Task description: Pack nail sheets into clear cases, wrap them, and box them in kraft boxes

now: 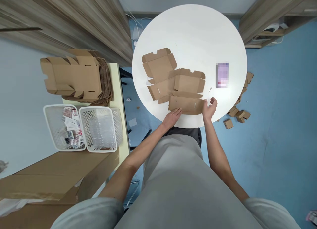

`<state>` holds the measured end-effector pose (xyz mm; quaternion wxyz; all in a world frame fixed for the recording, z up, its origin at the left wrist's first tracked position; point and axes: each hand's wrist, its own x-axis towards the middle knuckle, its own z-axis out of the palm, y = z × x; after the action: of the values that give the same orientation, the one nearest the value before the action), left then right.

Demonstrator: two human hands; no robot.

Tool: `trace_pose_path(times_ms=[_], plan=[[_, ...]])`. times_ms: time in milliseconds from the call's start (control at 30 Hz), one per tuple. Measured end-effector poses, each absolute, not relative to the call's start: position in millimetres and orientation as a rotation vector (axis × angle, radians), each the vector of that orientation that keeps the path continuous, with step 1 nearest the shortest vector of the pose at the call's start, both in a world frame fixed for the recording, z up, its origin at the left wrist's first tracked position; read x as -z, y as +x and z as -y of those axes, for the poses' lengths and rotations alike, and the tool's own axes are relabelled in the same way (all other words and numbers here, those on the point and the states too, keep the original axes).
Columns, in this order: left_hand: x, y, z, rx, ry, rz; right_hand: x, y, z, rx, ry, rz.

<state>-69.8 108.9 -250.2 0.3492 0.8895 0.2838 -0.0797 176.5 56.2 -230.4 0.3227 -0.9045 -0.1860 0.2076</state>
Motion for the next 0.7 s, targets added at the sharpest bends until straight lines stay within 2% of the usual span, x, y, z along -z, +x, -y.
trace_pose_path(times_ms=[200,300,467,700], plan=[[253.4,-82.3,-83.3,0.316,2.311,-0.621,233.4,176.4,-61.2,-0.665,-2.414,0.925],[250.7,-83.8,-79.6,0.324,2.313,-0.603,238.2,178.7,-72.9,-0.778,-2.548,0.856],[251.6,-82.6,-83.2,0.279,2.322,-0.738,244.5,186.2,-75.3,-0.780,-2.703,0.538],[259.4,-73.4,-98.3,0.360,2.291,-0.827,244.8,176.4,-66.6,-0.960,-2.447,0.852]])
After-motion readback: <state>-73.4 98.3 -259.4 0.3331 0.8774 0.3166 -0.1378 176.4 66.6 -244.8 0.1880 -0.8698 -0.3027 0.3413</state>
